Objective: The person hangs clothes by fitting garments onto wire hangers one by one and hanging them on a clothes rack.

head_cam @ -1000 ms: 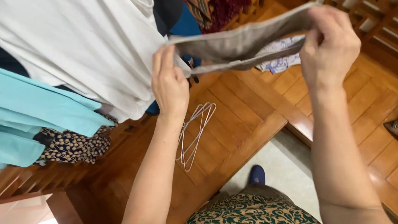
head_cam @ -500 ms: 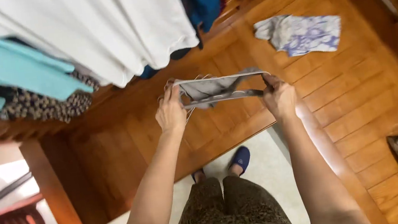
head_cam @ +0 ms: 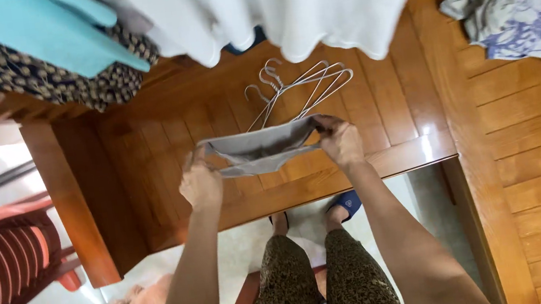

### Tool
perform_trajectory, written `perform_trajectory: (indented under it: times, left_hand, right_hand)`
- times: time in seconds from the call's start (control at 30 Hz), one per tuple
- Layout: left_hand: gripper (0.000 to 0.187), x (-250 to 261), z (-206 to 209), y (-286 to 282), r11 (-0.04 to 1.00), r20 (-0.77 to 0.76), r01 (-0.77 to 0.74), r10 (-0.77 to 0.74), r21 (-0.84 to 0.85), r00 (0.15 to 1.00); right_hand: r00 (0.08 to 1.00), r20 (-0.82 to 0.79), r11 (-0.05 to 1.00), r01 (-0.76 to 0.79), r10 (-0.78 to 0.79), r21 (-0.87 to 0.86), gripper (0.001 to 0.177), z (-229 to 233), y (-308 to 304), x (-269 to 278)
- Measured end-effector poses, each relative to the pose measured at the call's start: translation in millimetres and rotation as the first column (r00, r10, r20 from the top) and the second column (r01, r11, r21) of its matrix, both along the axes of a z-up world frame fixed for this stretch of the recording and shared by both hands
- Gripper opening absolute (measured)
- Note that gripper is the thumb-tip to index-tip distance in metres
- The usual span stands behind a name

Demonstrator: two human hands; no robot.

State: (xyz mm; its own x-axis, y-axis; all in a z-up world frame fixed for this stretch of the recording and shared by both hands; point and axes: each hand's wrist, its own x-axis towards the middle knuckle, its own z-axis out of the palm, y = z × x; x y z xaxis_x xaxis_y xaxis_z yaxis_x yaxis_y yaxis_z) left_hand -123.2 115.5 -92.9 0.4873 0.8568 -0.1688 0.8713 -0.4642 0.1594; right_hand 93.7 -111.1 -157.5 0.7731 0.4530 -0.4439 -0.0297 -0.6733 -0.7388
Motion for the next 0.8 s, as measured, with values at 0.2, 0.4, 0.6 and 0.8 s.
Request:
perform_trajectory:
  times: [0.2, 0.4, 0.6, 0.8]
  left_hand:
    - [0.044, -42.6, -28.2, 76.9, 0.978, -0.260, -0.143, 0.100, -0.152, 0.960]
    - [0.036, -72.0, -41.8, 121.6, 0.977, -0.231, -0.122, 0.079, -0.176, 0.970]
    - [0.060, -21.2, -109.5, 141.6, 0.952, -0.161, 0.010, -0.062, -0.306, 0.985]
    - [0.066, 24.9, -158.4, 128.3, 0.969, -0.019, 0.155, -0.162, -0.194, 0.987]
  right_hand:
    - [0.964, -0.256, 0.967, -0.003, 0.070, 0.253, 0.038, -135.4, 74.4, -58.9]
    - [0.917, -0.391, 0.997, -0.071, 0.079, 0.035, 0.031, -234.6, 128.3, -112.9]
    - [0.749, -0.645, 0.903, 0.371, -0.153, 0.216, 0.029, -316.7, 167.2, -69.2]
    - [0.961, 0.094, 0.957, 0.270, -0.261, -0.109, 0.025, -361.5, 186.7, -18.0]
